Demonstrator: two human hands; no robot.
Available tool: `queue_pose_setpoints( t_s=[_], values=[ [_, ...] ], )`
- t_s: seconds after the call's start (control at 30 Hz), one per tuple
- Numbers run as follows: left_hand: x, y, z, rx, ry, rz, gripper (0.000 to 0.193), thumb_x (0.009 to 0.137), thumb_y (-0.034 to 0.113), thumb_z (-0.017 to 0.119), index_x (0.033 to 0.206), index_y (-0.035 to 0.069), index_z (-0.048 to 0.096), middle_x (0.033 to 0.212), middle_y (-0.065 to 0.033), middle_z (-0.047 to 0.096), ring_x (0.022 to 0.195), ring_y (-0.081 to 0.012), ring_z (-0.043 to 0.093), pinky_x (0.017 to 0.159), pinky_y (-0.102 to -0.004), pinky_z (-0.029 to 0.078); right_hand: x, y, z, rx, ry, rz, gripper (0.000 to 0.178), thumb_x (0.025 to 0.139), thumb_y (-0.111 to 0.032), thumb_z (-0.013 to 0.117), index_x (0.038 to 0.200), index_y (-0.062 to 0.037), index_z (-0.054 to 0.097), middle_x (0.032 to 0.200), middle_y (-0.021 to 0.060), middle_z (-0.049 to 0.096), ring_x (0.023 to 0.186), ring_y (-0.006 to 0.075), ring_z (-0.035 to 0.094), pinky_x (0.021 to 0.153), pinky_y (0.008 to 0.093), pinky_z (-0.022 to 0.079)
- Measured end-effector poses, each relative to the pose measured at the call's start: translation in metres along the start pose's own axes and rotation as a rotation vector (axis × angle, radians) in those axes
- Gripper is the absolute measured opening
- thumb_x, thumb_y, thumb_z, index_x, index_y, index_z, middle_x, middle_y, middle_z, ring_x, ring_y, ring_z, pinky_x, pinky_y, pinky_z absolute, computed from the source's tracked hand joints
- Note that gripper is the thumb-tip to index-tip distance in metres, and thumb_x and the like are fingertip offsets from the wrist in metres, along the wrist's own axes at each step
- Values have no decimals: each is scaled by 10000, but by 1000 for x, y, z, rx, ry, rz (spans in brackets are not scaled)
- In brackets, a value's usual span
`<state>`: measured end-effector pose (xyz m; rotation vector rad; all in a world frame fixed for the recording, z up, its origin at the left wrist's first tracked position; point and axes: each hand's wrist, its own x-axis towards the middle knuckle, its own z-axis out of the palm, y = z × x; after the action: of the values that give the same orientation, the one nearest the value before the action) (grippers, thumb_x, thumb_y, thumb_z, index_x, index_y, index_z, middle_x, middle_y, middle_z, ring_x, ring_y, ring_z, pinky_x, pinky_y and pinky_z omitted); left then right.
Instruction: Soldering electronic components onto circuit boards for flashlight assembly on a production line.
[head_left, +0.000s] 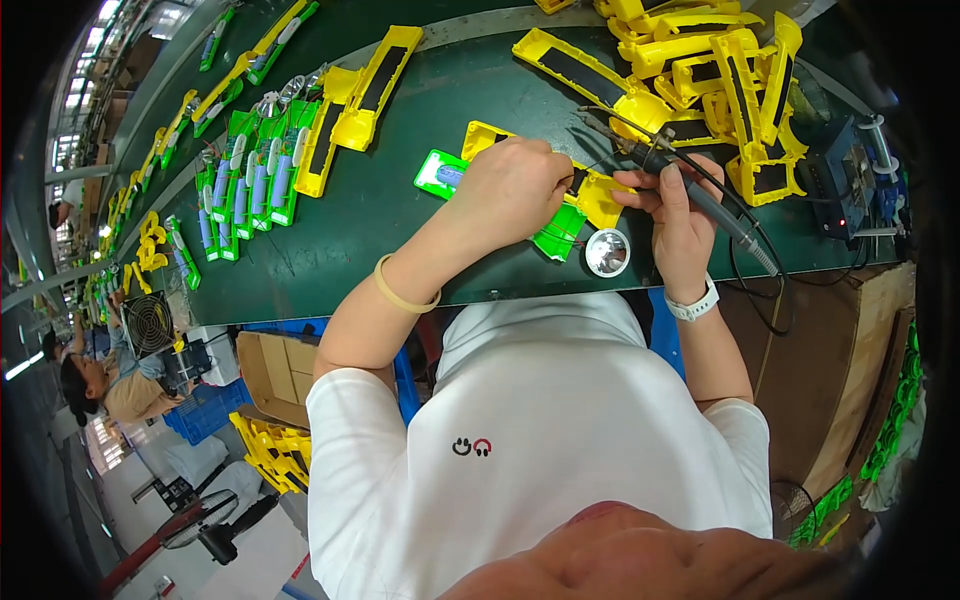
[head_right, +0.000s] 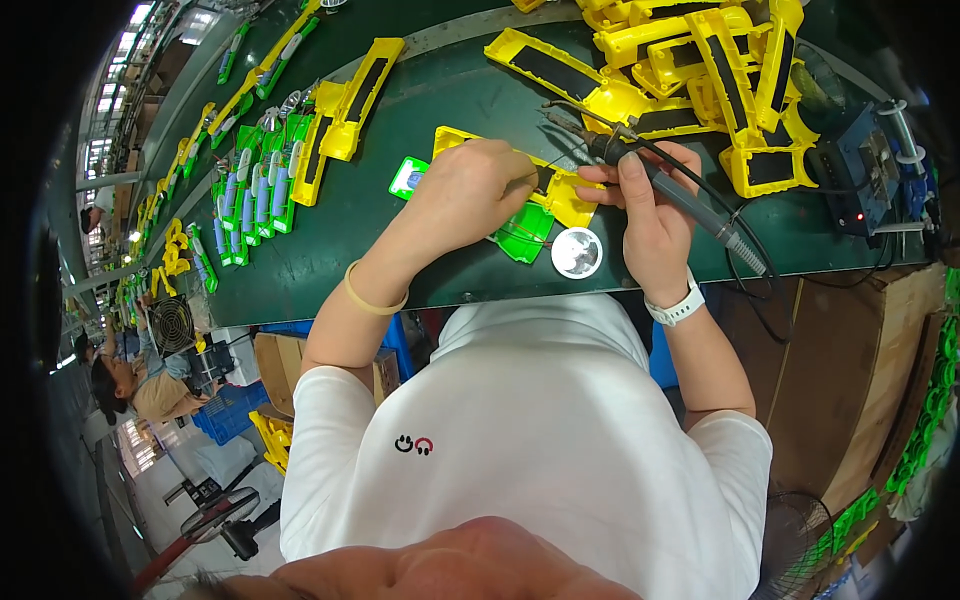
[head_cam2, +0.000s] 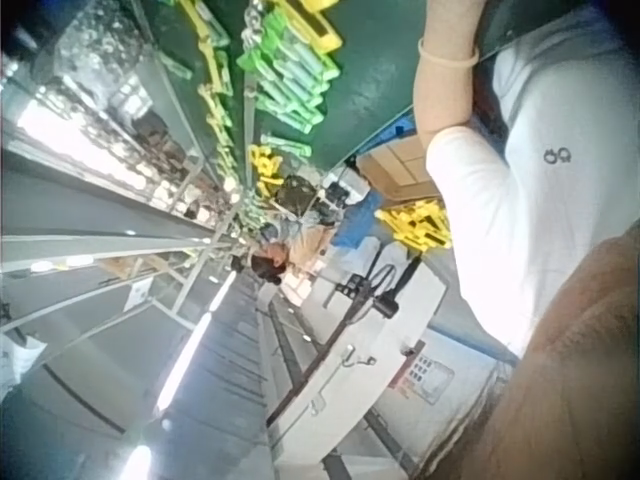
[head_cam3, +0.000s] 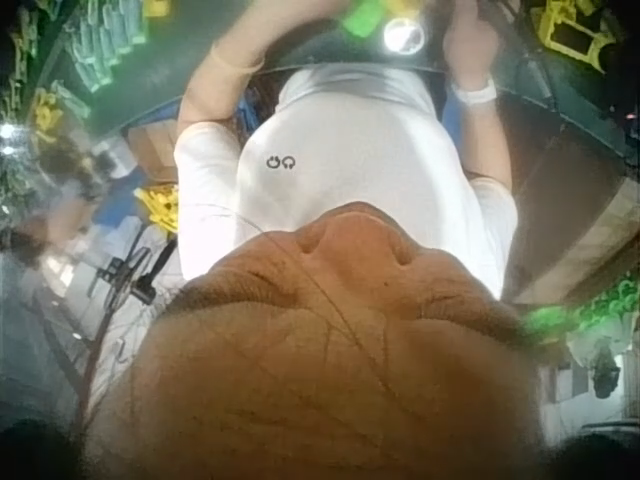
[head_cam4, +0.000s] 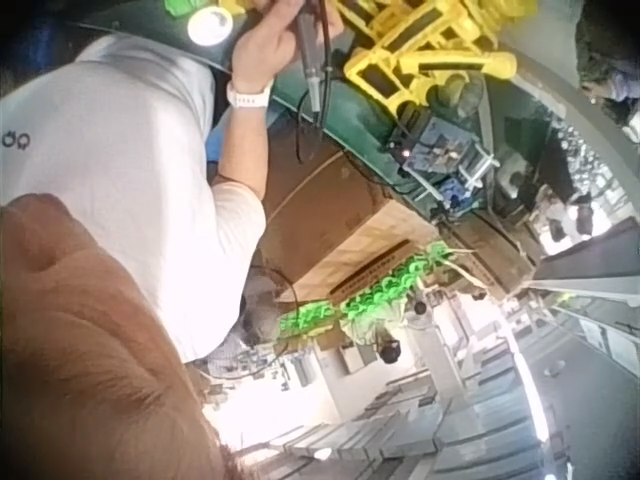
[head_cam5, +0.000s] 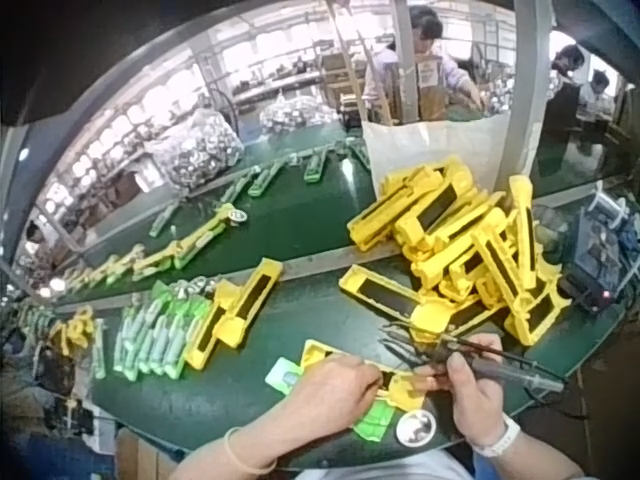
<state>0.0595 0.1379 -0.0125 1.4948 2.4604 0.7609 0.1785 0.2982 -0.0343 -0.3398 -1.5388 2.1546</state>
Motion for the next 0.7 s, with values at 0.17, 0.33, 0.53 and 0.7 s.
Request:
queue_pose_setpoints(
  t_s=[0.17,0.33,0.53,0.7],
  values=[
    [0,4,-1,11,-3,-24,76,752,96,602,768,35,643,712,-125,584,725,-298,584,651,-392,471,-1,-1,1,19,7,1,263,940,-114,501,1110,-35,316,995,144,521,847,260,655,687,345,578],
    [-2,8,-2,7,13,-64,84,760,109,612,774,37,652,733,-124,599,734,-299,587,654,-389,473,-1,-1,3,7,8,-22,201,951,-109,465,1108,-36,362,935,129,537,827,267,655,686,374,585],
    [-10,12,-11,-94,201,-32,47,750,70,651,787,45,669,761,-90,624,689,-245,588,622,-343,476,0,0,2,-7,4,-35,211,951,-102,460,1116,-30,349,950,142,541,833,280,659,684,375,586],
    [-34,8,-38,-1452,136,-459,226,828,-26,617,1035,0,532,845,-97,636,606,-123,574,546,-232,468,-2,-3,-1,-1,-8,17,263,931,-98,512,1108,-28,331,987,139,522,847,240,658,640,297,562]
  ],
)
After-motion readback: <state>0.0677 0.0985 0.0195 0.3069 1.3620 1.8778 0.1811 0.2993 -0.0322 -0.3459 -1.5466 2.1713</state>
